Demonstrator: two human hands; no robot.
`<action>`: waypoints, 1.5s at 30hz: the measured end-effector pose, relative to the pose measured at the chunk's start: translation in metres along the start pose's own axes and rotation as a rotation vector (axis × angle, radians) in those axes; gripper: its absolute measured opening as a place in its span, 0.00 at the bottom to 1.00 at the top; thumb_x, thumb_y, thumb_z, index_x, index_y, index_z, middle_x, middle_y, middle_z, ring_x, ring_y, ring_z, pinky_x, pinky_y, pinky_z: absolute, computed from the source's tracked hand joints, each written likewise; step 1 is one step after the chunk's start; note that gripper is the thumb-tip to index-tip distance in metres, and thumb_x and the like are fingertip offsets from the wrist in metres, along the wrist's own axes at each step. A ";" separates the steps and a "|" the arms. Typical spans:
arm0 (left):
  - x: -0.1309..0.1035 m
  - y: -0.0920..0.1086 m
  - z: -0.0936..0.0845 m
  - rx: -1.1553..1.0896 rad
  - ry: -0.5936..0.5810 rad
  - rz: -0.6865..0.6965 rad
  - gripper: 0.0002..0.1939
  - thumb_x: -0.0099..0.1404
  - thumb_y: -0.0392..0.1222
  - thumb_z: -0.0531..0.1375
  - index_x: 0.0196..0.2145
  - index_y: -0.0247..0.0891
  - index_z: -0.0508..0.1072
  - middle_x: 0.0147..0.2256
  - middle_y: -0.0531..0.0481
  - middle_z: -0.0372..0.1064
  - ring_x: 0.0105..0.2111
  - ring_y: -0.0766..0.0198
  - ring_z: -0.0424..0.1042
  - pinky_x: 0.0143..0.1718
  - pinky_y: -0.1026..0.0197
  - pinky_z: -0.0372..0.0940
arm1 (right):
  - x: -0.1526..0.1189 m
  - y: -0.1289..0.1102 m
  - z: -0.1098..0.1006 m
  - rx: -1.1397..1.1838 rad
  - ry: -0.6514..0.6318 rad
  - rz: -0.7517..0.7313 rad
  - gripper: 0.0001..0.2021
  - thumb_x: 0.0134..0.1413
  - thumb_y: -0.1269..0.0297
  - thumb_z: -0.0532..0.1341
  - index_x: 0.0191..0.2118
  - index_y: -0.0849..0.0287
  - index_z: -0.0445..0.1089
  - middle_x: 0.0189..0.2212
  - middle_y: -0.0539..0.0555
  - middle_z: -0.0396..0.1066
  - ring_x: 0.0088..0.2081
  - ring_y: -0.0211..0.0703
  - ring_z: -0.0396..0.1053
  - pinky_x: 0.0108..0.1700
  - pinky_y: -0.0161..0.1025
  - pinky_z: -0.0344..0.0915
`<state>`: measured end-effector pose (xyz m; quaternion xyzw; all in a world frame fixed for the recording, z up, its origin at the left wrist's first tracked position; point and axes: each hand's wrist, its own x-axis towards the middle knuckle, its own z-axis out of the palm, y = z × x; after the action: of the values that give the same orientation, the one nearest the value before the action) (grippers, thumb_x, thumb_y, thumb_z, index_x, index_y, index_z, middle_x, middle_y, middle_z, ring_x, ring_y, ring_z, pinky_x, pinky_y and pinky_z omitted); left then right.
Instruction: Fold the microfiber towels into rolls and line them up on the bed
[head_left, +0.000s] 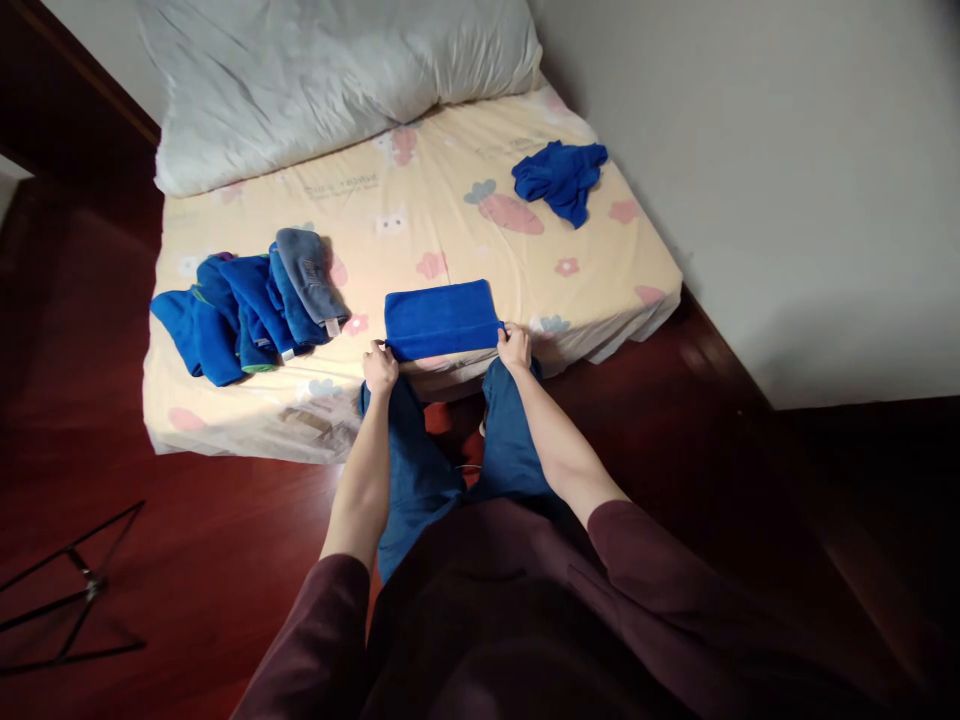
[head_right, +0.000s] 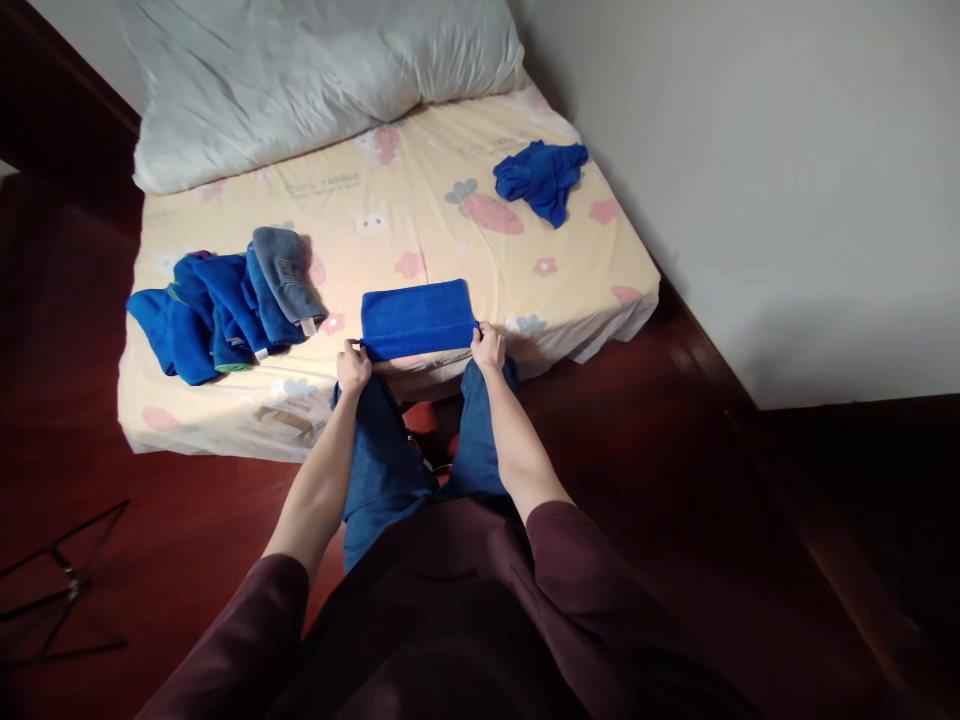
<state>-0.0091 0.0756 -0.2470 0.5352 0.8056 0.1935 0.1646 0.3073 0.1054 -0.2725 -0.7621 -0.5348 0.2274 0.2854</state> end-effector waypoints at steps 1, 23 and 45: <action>-0.001 0.001 -0.001 -0.002 0.003 -0.004 0.17 0.74 0.41 0.50 0.56 0.36 0.67 0.45 0.33 0.76 0.52 0.44 0.74 0.54 0.45 0.67 | -0.001 -0.001 0.000 -0.005 0.003 0.010 0.14 0.66 0.64 0.55 0.48 0.57 0.77 0.45 0.62 0.79 0.48 0.55 0.76 0.56 0.49 0.70; 0.004 -0.006 0.009 -0.013 -0.207 0.440 0.41 0.54 0.31 0.60 0.67 0.35 0.65 0.69 0.43 0.58 0.71 0.50 0.53 0.72 0.45 0.48 | -0.013 0.008 -0.019 -0.166 -0.195 -0.487 0.29 0.55 0.69 0.63 0.64 0.61 0.67 0.66 0.59 0.64 0.66 0.58 0.58 0.69 0.62 0.52; 0.012 -0.005 0.007 -0.096 -0.021 0.308 0.26 0.63 0.28 0.52 0.56 0.36 0.74 0.51 0.40 0.74 0.60 0.51 0.67 0.63 0.52 0.62 | 0.003 0.011 -0.004 -0.055 -0.013 -0.331 0.15 0.67 0.69 0.55 0.57 0.59 0.68 0.55 0.60 0.72 0.60 0.54 0.65 0.66 0.56 0.60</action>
<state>-0.0144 0.0861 -0.2559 0.6459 0.7020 0.2491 0.1669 0.3182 0.1050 -0.2772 -0.6697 -0.6608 0.1674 0.2946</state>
